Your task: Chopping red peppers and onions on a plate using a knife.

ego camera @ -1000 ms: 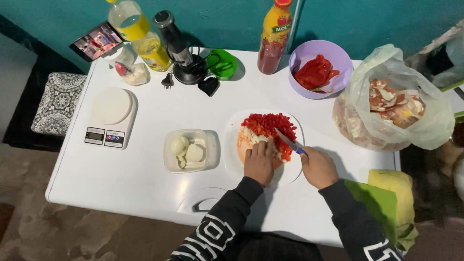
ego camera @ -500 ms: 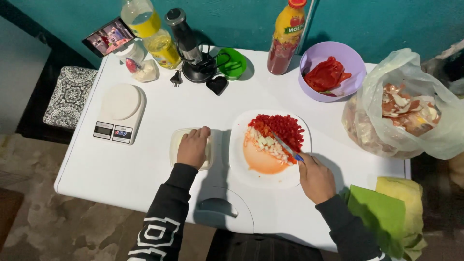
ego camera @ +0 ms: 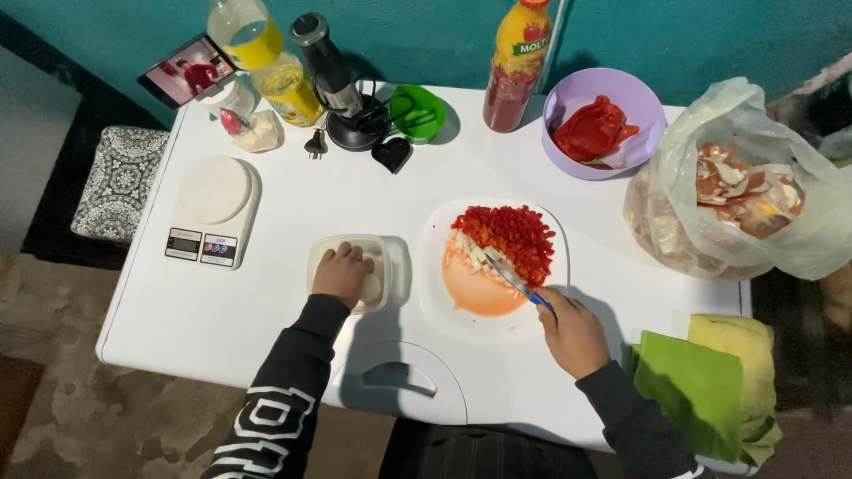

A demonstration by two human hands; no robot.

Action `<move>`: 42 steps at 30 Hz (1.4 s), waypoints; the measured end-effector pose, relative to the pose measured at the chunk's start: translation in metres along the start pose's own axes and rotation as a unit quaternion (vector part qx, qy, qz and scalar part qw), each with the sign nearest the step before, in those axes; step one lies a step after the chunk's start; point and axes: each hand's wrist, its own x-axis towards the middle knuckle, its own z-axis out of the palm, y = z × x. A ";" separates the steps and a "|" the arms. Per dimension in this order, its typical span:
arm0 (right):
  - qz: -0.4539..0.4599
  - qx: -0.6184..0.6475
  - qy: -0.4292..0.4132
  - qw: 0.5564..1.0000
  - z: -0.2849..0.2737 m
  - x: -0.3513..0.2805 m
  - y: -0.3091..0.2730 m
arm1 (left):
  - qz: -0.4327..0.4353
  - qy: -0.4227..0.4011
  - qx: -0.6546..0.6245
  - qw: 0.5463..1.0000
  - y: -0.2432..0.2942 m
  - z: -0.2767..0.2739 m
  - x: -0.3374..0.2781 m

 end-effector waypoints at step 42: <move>0.000 -0.054 -0.082 0.995 0.023 -0.042 -0.002 | -0.041 0.248 -0.359 0.899 0.200 -0.006 -0.036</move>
